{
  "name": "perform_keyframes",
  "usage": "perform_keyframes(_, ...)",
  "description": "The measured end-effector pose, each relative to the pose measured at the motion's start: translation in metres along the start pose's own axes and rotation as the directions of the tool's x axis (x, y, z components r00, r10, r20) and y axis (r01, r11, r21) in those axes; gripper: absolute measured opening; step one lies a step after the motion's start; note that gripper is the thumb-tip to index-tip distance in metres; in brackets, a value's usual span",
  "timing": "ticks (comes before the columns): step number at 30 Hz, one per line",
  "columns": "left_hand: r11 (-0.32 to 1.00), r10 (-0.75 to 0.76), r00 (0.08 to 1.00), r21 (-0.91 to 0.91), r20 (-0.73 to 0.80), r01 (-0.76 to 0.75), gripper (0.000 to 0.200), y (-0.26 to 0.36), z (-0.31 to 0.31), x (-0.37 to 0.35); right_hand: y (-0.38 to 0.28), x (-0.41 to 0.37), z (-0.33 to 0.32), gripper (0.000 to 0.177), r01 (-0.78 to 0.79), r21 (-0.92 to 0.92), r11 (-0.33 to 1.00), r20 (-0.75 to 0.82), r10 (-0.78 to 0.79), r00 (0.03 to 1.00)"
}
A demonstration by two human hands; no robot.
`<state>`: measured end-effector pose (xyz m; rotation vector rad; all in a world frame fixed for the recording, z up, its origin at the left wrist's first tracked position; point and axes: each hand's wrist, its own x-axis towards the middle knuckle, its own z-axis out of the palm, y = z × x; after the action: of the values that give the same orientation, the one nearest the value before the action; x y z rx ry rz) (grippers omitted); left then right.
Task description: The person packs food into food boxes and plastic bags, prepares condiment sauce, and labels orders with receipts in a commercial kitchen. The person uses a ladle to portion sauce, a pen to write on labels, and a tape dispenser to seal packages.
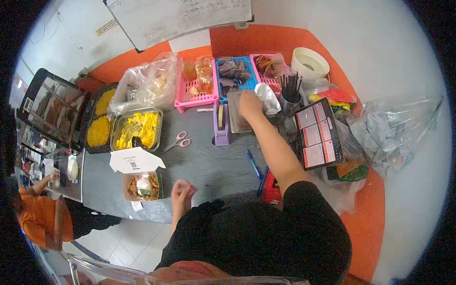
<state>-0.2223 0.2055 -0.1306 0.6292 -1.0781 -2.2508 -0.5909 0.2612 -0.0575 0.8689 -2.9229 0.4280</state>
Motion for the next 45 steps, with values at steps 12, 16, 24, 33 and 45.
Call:
perform_keyframes(12, 0.992, -0.124, 0.979, -0.048, -0.162, 0.118, 0.036, 0.026, -0.016, -0.036, -0.054, -0.047, -0.013, 0.037, 0.115, 0.630, 0.768, -0.054, -0.104, 0.993)
perform_keyframes(16, 0.994, -0.106, 0.986, -0.010, -0.131, 0.106, 0.038, 0.030, -0.015, -0.033, -0.105, -0.089, 0.056, 0.028, -0.702, 0.605, -0.376, 0.561, -0.424, 0.711)
perform_keyframes(24, 0.997, -0.073, 0.986, -0.002, -0.147, 0.074, 0.036, 0.032, -0.015, -0.043, -0.086, -0.141, 0.098, 0.035, -0.757, 0.636, -0.147, 0.687, -0.339, 0.643)
perform_keyframes(33, 0.992, -0.126, 0.990, -0.038, -0.070, 0.123, 0.029, 0.025, 0.003, -0.030, 0.021, -0.110, -0.013, 0.034, -0.032, 0.062, 0.998, 0.094, 0.026, 0.995)
perform_keyframes(45, 0.996, -0.090, 0.994, -0.032, -0.064, 0.088, 0.027, 0.022, -0.003, -0.034, 0.059, -0.025, -0.001, 0.020, 0.111, 0.931, 0.348, -0.129, 0.030, 0.991)
